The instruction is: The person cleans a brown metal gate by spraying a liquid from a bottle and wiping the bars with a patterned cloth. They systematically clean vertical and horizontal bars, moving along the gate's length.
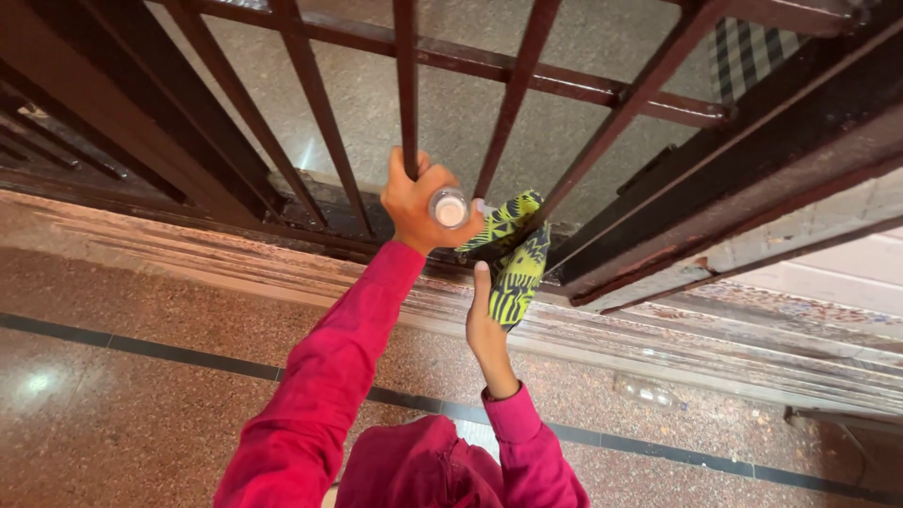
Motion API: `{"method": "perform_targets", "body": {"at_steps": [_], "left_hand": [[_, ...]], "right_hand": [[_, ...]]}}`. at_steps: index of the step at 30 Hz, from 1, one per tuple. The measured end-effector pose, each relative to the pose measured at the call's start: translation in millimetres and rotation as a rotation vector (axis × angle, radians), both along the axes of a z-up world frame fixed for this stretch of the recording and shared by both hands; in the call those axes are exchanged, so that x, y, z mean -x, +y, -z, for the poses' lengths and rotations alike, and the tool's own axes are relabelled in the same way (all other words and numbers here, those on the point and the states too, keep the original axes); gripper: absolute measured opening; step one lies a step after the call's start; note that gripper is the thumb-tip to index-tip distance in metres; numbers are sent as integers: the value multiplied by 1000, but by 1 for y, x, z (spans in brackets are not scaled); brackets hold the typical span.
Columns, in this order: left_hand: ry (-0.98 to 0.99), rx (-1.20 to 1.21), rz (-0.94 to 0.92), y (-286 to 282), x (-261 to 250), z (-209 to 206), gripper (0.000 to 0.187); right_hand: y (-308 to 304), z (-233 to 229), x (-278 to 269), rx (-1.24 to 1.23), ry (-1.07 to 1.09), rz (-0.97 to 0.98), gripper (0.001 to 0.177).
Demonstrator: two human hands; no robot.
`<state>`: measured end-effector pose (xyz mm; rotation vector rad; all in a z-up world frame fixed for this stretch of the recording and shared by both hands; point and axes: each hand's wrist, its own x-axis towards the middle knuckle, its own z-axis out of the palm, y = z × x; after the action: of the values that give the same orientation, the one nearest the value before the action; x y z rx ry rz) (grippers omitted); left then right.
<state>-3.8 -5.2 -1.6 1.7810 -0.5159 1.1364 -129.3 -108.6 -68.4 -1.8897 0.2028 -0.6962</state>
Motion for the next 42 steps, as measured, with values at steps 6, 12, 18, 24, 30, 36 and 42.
{"method": "perform_targets", "body": {"at_steps": [6,12,18,24,30,36,42], "left_hand": [[15,20,8,-1,2,-4,33],[9,24,17,0,4,-8,34],[-1,14,10,0,2,-3,33],[12,6,8,0,-1,4,34],[0,-5,-22,-1,-2,7,34],[29,16,-14,0,-3,10,36],[42,41,5,-1,0,11,38]], "right_hand": [[-67,-34,-58,-560,219,-220,43],[-84,-43,-73,-621,259,-340,35],[-20,21,-34,-392,-34,46,63],[-3,53,-13,-252,20,91,64],[-7,-32,-28,-308,-185,-13,50],[-48,-157,-50,-473,-252,-208,39],[-81,-202,-68,-1113,-52,-680,45]]}}
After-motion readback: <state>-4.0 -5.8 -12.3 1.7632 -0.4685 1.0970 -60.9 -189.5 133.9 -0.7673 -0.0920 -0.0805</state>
